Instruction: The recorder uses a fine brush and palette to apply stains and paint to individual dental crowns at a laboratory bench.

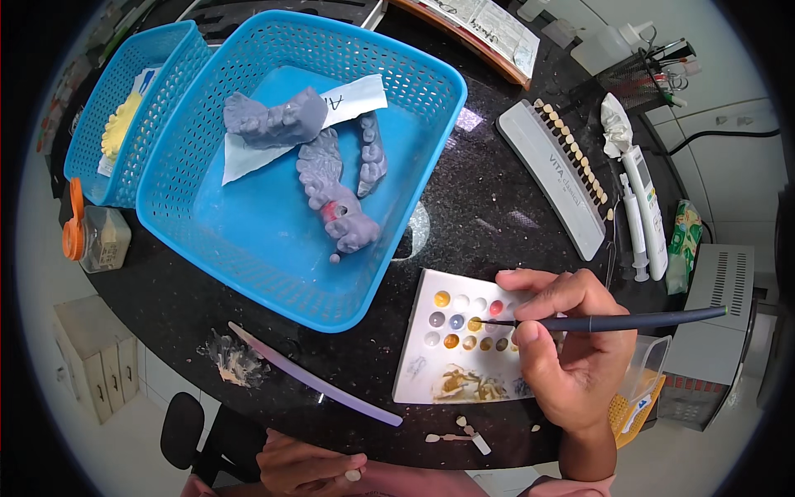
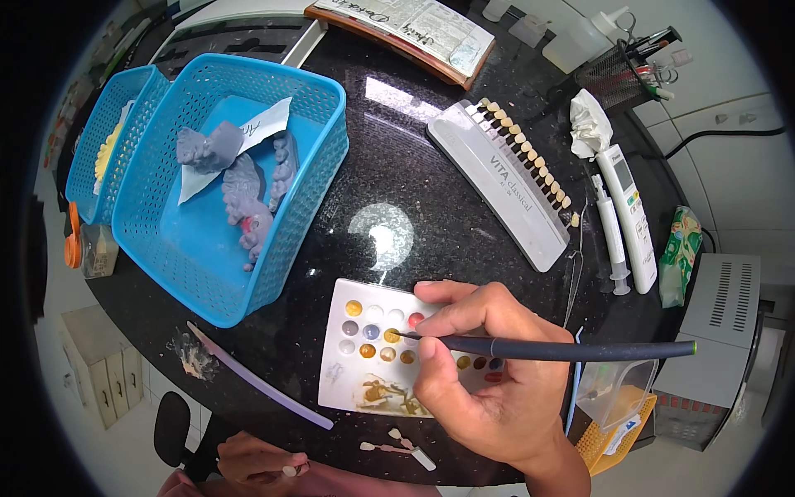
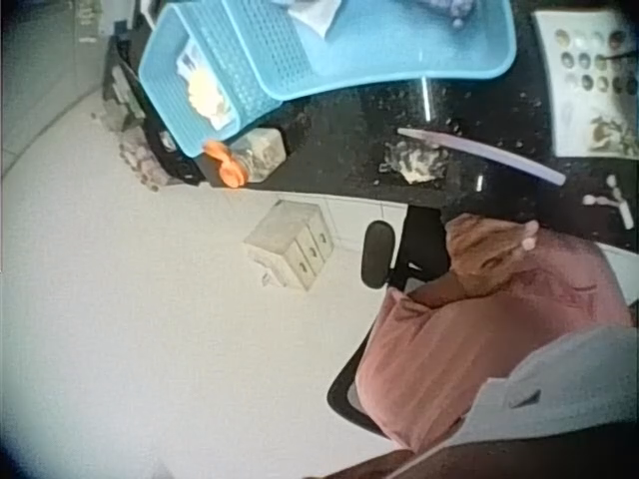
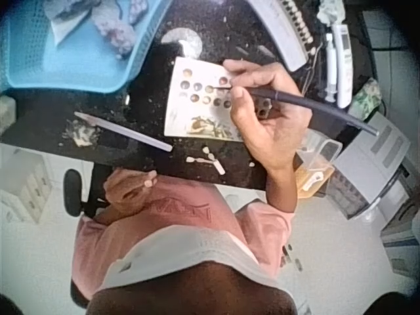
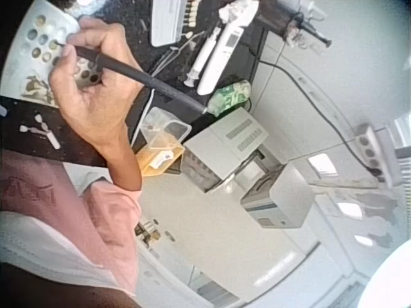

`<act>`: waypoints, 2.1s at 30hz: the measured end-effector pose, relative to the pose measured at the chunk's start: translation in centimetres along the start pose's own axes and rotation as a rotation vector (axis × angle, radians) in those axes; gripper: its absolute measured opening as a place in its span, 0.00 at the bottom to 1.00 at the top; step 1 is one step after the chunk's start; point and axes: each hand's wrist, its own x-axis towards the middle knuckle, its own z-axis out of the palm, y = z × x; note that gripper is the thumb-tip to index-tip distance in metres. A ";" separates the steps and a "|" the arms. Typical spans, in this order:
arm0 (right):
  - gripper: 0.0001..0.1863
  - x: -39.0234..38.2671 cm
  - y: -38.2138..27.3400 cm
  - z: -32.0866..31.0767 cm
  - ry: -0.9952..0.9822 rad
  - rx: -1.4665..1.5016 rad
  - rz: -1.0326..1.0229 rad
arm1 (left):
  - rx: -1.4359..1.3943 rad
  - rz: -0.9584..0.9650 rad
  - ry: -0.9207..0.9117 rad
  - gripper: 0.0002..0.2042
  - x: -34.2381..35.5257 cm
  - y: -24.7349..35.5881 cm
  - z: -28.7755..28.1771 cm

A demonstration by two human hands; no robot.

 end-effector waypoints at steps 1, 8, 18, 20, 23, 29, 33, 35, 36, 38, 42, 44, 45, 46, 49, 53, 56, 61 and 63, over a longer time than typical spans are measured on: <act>0.03 0.0 -0.1 -0.1 0.000 -0.019 -0.001 | -0.016 -0.004 -0.005 0.11 0.2 0.0 0.0; 0.03 0.0 -0.1 0.0 0.010 -0.031 -0.016 | 0.033 -0.008 -0.018 0.08 0.3 0.2 0.0; 0.04 0.3 0.4 -0.2 -0.002 -0.048 -0.093 | 0.028 -0.014 -0.017 0.09 0.8 0.2 0.0; 0.04 0.2 0.3 0.0 0.014 -0.058 -0.069 | 0.025 -0.001 -0.020 0.10 0.7 0.1 0.0; 0.04 0.1 0.1 0.0 0.007 -0.062 -0.056 | 0.000 -0.020 -0.016 0.10 0.5 0.2 0.0; 0.03 -0.5 -0.3 -0.1 -0.007 -0.030 -0.047 | -0.001 -0.036 -0.018 0.10 -0.1 0.4 -0.1; 0.04 -1.5 -0.9 -0.8 0.048 0.029 -0.099 | 0.012 -0.037 -0.025 0.09 0.5 1.1 -0.4; 0.06 -2.7 -2.3 -0.9 0.136 0.163 -0.037 | 0.161 -0.154 -0.065 0.18 0.1 1.0 -0.3; 0.07 -3.6 -2.7 -1.2 0.149 0.147 -0.132 | 0.161 -0.133 -0.065 0.18 0.6 1.5 -0.3; 0.17 -6.2 -3.6 -0.7 0.169 0.031 -0.159 | 0.173 -0.151 -0.066 0.19 1.1 1.9 0.1; 0.17 -11.2 -2.8 2.8 0.270 0.103 -0.190 | 0.273 -0.037 0.070 0.19 1.0 1.8 1.3; 0.14 -12.8 -1.9 4.7 0.237 0.202 -0.216 | 0.310 -0.010 0.079 0.20 0.9 1.6 1.5; 0.13 -13.3 -1.6 5.3 0.222 0.216 -0.246 | 0.326 0.026 0.099 0.20 0.9 1.6 1.7; 0.13 -13.6 -1.1 5.6 0.225 0.223 -0.249 | 0.345 0.058 0.120 0.20 0.7 1.6 1.8; 0.10 -13.7 -0.5 6.1 0.130 0.230 -0.374 | 0.362 0.051 0.148 0.19 0.5 2.0 2.0; 0.09 -13.4 -0.5 6.1 0.045 0.167 -0.413 | 0.379 0.068 0.155 0.18 0.3 1.9 2.0; 0.09 -13.3 -0.4 6.1 0.023 0.157 -0.413 | 0.366 0.061 0.160 0.18 0.3 1.9 2.1; 0.09 -12.9 -0.6 6.3 0.005 0.139 -0.421 | 0.354 0.064 0.174 0.18 0.3 1.7 2.1; 0.10 -13.0 -0.8 6.4 0.025 0.121 -0.409 | 0.355 0.067 0.172 0.18 0.4 1.6 2.1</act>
